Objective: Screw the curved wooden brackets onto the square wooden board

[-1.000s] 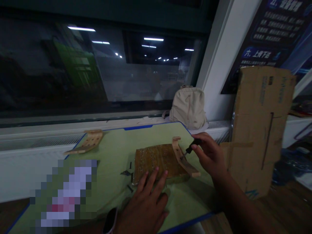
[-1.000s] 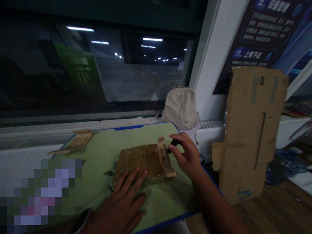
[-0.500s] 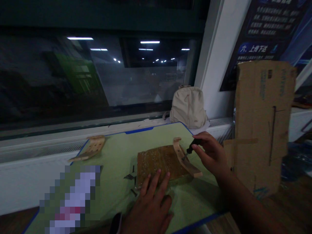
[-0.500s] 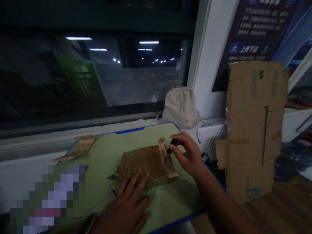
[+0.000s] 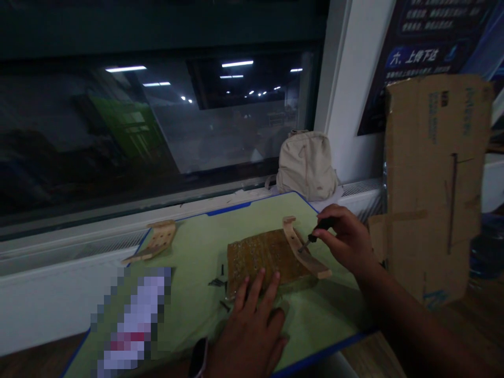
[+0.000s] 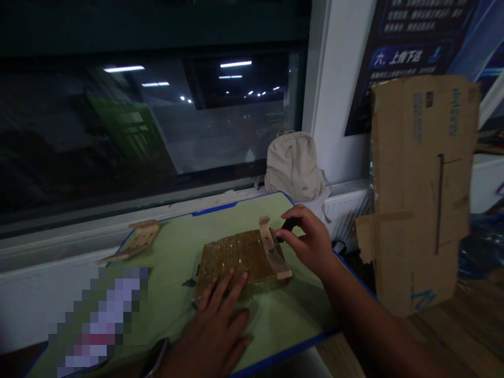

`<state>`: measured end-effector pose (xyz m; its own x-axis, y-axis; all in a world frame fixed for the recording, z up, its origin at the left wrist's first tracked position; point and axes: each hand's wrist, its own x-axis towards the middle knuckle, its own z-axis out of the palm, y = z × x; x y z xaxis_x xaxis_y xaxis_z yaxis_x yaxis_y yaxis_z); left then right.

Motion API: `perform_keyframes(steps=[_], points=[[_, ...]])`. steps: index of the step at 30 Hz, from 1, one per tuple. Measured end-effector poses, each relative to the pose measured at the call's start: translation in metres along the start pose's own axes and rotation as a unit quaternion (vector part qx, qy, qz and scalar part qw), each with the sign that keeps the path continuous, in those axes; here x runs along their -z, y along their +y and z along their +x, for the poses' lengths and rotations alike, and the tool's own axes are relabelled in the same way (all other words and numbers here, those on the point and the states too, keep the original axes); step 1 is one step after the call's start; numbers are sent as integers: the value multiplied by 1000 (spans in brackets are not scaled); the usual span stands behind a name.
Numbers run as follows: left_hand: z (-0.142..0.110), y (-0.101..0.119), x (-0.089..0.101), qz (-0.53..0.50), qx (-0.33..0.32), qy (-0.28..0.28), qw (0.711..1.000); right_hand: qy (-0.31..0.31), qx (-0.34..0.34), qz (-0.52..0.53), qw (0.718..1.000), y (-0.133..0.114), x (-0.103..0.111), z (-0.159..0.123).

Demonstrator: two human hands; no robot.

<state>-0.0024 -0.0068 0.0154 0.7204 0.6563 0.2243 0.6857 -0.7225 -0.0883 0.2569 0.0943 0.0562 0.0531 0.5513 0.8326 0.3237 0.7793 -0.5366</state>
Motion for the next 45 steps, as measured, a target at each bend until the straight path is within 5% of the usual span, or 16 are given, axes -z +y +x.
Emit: perform_keyframes(steps=[4,7,14,19,23,26,31,39,45], points=[[0,-1,-3,-3,-2,3,1000,-64,54,-10,996,-8,3,4],[-1,0,-2,-6,-5,14,1000,-87,-1,24,996,-13,0,3],[1,1,2,-17,0,3,1000,18,-41,29,999,-1,-3,-6],[1,-1,-1,-8,-5,8,1000,-43,24,-10,999,-2,1,-1],[0,-1,-2,-9,-6,7,1000,-73,-24,41,996,-6,0,2],[-1,1,-1,-15,2,5,1000,-61,-75,105,990,-6,-3,0],[-1,2,2,-16,0,-5,1000,26,-44,57,997,0,-3,-3],[-1,1,-2,-11,-1,13,1000,-75,-29,87,993,-6,-4,-4],[-1,2,0,-16,1,4,1000,12,-46,2,999,-1,-4,-4]])
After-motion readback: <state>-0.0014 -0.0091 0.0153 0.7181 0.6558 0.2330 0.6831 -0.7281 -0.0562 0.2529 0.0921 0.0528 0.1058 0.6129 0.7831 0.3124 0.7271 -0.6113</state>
